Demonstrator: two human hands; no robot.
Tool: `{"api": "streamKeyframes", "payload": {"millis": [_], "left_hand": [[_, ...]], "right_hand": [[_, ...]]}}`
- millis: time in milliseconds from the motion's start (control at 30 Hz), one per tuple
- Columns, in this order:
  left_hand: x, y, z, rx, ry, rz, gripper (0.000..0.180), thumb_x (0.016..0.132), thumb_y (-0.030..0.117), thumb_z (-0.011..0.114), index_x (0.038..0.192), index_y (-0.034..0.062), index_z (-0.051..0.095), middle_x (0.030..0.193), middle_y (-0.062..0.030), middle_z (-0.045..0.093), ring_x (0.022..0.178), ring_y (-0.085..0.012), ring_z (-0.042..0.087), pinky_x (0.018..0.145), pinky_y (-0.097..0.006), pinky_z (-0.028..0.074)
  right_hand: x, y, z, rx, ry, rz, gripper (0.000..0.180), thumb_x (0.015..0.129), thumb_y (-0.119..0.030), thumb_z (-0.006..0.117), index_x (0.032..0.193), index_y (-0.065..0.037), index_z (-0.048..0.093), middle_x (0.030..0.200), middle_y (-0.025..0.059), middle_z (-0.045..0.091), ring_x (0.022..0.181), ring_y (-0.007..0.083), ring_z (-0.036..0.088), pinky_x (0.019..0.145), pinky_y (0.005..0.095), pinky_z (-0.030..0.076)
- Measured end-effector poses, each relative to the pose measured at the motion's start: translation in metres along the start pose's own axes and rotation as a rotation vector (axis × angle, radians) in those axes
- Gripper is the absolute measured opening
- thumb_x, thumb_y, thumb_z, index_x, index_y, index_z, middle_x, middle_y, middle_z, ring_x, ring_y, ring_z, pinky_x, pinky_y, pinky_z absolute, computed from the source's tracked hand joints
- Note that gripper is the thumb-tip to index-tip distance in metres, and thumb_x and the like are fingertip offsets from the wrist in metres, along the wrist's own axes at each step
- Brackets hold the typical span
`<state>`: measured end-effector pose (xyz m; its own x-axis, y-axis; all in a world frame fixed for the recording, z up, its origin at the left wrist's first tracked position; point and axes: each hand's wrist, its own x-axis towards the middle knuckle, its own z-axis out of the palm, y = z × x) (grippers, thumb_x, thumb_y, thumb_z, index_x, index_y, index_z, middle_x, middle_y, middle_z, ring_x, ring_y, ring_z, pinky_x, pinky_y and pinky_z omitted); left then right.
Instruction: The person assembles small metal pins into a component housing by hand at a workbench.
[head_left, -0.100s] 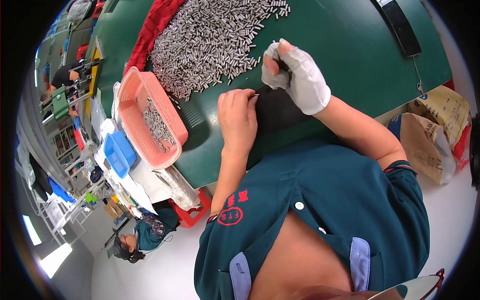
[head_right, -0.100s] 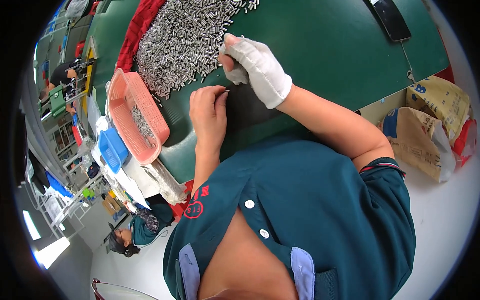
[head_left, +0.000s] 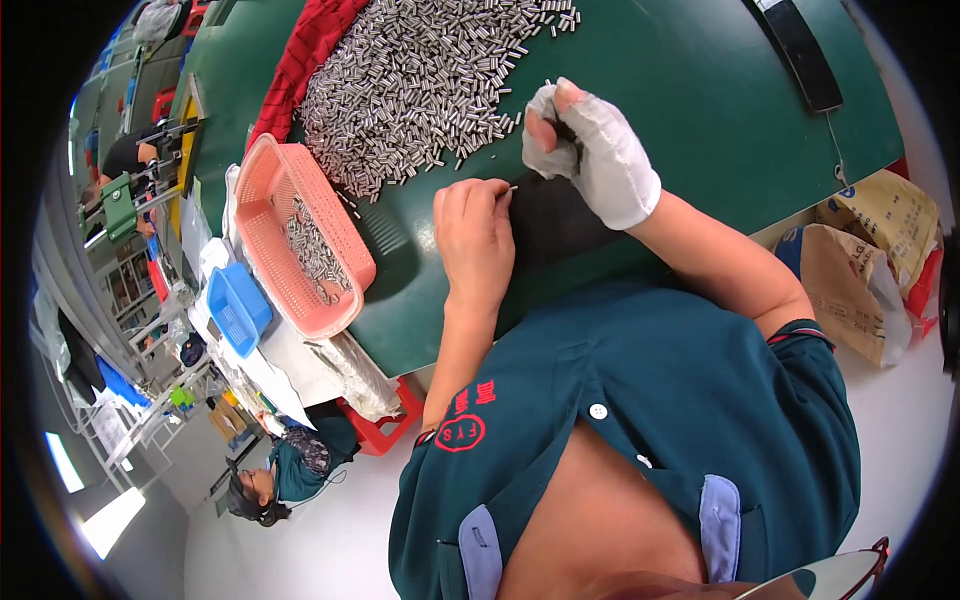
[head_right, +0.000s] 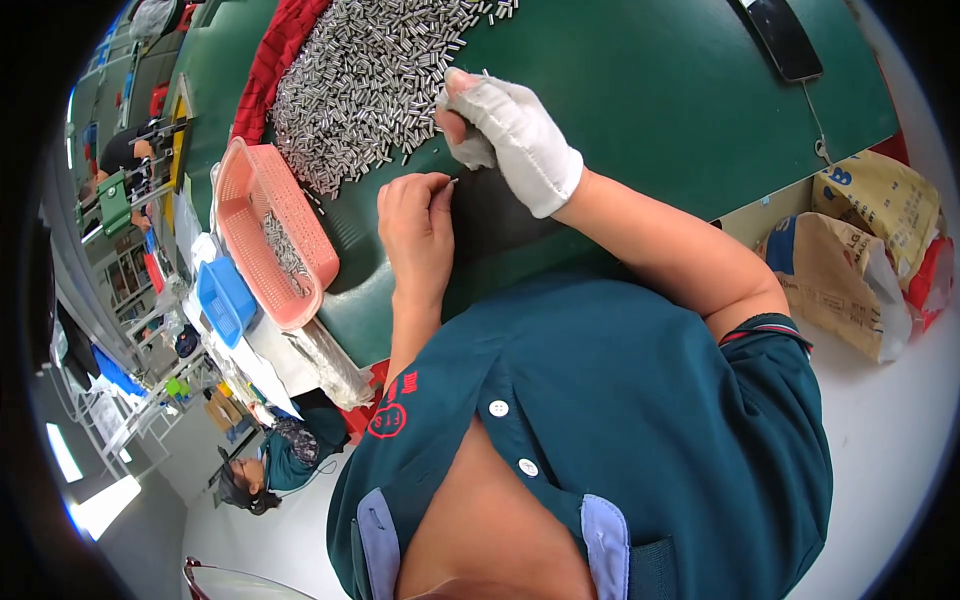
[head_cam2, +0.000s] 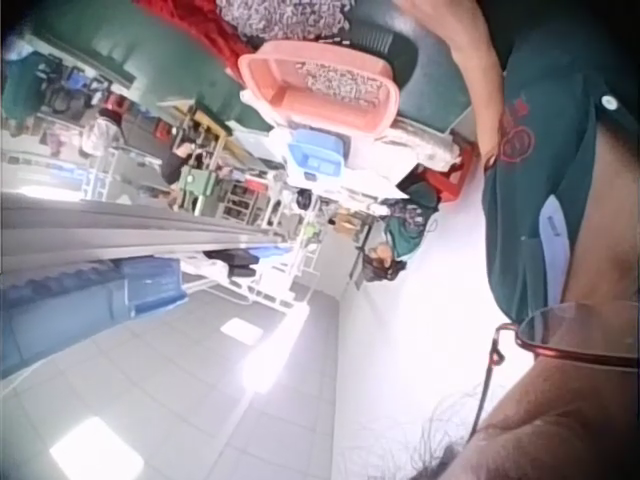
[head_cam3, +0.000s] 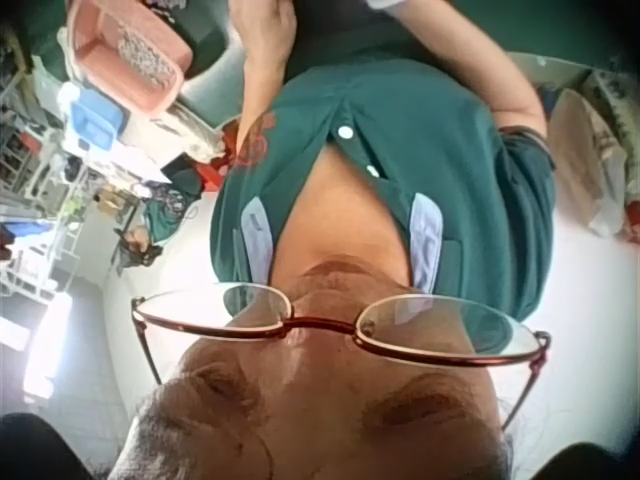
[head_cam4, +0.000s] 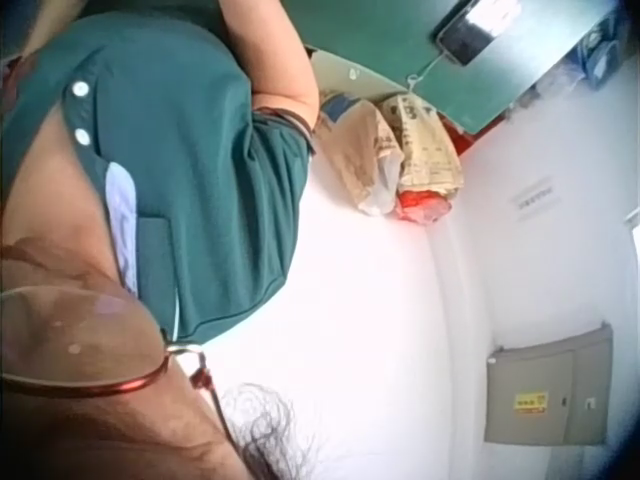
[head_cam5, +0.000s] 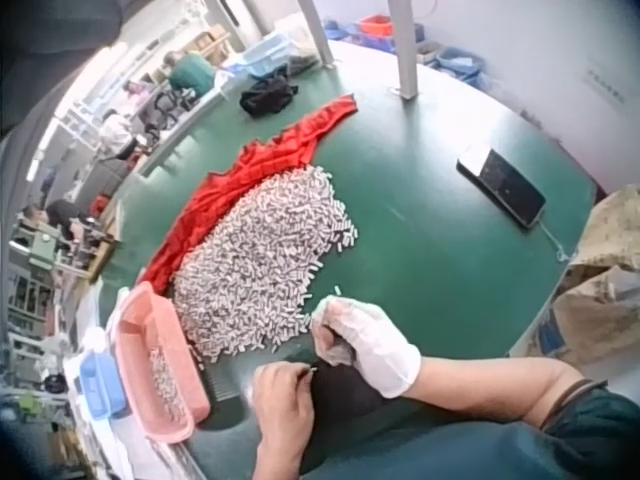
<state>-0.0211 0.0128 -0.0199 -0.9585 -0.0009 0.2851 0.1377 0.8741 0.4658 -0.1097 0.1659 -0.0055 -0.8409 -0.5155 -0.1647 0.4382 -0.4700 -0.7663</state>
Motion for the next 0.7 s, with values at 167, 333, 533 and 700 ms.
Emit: {"api": "streamKeyframes", "payload": {"millis": [167, 333, 533, 700], "left_hand": [[-0.003, 0.003, 0.005, 0.011, 0.009, -0.020, 0.008, 0.080, 0.001, 0.064, 0.085, 0.0041, 0.060, 0.085, -0.0103, 0.058, 0.080, -0.0291, 0.053, 0.072, -0.038, 0.043], [-0.006, 0.008, 0.012, -0.016, 0.025, 0.010, 0.015, 0.076, -0.003, 0.065, 0.087, 0.0036, 0.058, 0.086, -0.0095, 0.056, 0.081, -0.0295, 0.052, 0.072, -0.039, 0.042], [-0.008, 0.009, 0.014, -0.034, 0.036, -0.013, 0.014, 0.076, -0.003, 0.064, 0.088, 0.0028, 0.058, 0.088, -0.0113, 0.056, 0.083, -0.0307, 0.052, 0.074, -0.040, 0.042], [-0.008, 0.010, 0.015, -0.022, 0.040, -0.012, 0.014, 0.076, -0.003, 0.064, 0.087, 0.0026, 0.058, 0.088, -0.0113, 0.056, 0.083, -0.0306, 0.052, 0.075, -0.040, 0.042]], "right_hand": [[0.004, 0.001, 0.000, 0.073, 0.029, 0.002, 0.049, 0.098, -0.046, 0.038, 0.070, -0.008, 0.046, 0.056, -0.0013, 0.032, 0.055, 0.0129, 0.030, 0.057, 0.0270, 0.026], [0.007, 0.003, -0.001, 0.156, -0.002, -0.042, 0.051, 0.097, -0.050, 0.038, 0.068, -0.009, 0.046, 0.054, -0.0019, 0.031, 0.055, 0.0138, 0.028, 0.056, 0.0281, 0.026], [0.008, 0.004, 0.000, 0.153, -0.006, -0.026, 0.051, 0.097, -0.050, 0.040, 0.068, -0.009, 0.046, 0.053, -0.0021, 0.030, 0.055, 0.0138, 0.028, 0.056, 0.0279, 0.026], [0.008, 0.003, 0.000, 0.172, 0.014, 0.003, 0.051, 0.097, -0.050, 0.040, 0.068, -0.009, 0.047, 0.053, -0.0022, 0.029, 0.054, 0.0135, 0.027, 0.056, 0.0276, 0.026]]}}
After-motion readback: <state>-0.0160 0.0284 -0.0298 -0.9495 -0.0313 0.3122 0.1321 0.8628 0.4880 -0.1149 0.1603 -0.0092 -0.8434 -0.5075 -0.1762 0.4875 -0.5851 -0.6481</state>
